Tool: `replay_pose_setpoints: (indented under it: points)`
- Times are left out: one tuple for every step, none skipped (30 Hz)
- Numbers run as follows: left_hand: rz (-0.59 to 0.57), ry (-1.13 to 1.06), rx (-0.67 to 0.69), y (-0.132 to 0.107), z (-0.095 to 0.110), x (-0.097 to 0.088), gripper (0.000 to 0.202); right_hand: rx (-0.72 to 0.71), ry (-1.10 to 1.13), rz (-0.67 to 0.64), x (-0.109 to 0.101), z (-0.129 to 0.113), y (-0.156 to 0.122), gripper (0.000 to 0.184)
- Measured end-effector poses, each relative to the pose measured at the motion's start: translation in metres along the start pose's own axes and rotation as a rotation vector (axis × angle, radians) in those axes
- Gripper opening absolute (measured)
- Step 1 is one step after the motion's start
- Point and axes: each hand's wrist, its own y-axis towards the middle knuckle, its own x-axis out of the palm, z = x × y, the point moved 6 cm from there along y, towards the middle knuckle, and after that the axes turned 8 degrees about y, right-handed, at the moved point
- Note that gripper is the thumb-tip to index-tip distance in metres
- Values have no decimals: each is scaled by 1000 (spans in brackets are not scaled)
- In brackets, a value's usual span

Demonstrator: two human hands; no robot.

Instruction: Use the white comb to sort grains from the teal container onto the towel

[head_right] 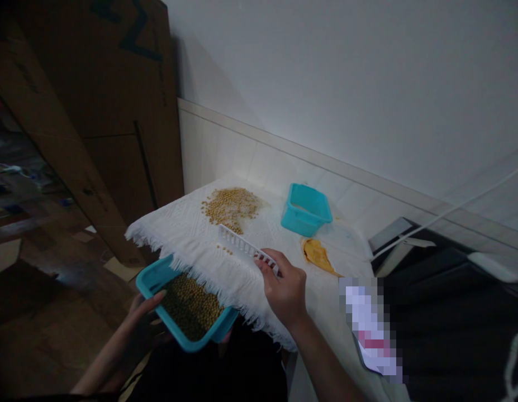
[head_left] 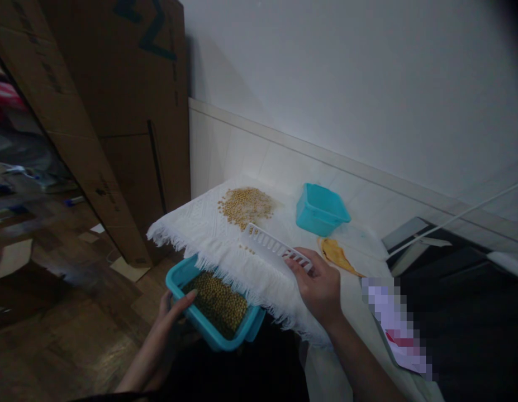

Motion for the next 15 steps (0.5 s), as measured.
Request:
replay_pose_setpoints:
  points:
    - [1,-8,-5,0,0,0,96,1,0,0,0,-1,-1,15]
    - [-2,-14,-10,-1,1,0,98,3,-2,-1,-1,-2,-2,15]
    - [-7,-18,-15,-2,1,0,100,4,-7,-1,-1,-3,-2,14]
    - [-11,-17,-18,-3,1,1,100,0,-12,0,-2,-4,-3,14]
    - [-15,-13,-19,-3,1,1,100,-10,-17,-1,-2,-7,-4,13]
    - [-21,-10,-15,-4,2,1,99,-28,-19,-7,-2,-10,-5,12]
    - [-28,-12,-7,-4,2,2,99,-52,-19,-13,-1,-14,-6,11]
    - [-35,-15,2,-4,2,2,99,-78,-16,-18,-1,-20,-7,11]
    - [-37,-16,8,-4,2,2,100,-104,-11,-22,0,-26,-8,12]
    - [-37,-15,10,-3,2,1,101,-129,-2,-28,1,-32,-9,13]
    - [-34,-12,8,-2,1,0,103,-151,10,-35,2,-38,-11,14]
    - [-29,-5,1,-1,0,-1,104,-169,27,-47,2,-43,-12,14]
    - [-25,2,-5,0,0,-1,104,-183,47,-61,2,-48,-13,14]
    - [-28,4,-7,0,-1,-2,103,-191,65,-75,2,-50,-14,13]
    - [-31,0,-5,0,0,-2,102,-192,78,-78,1,-50,-14,12]
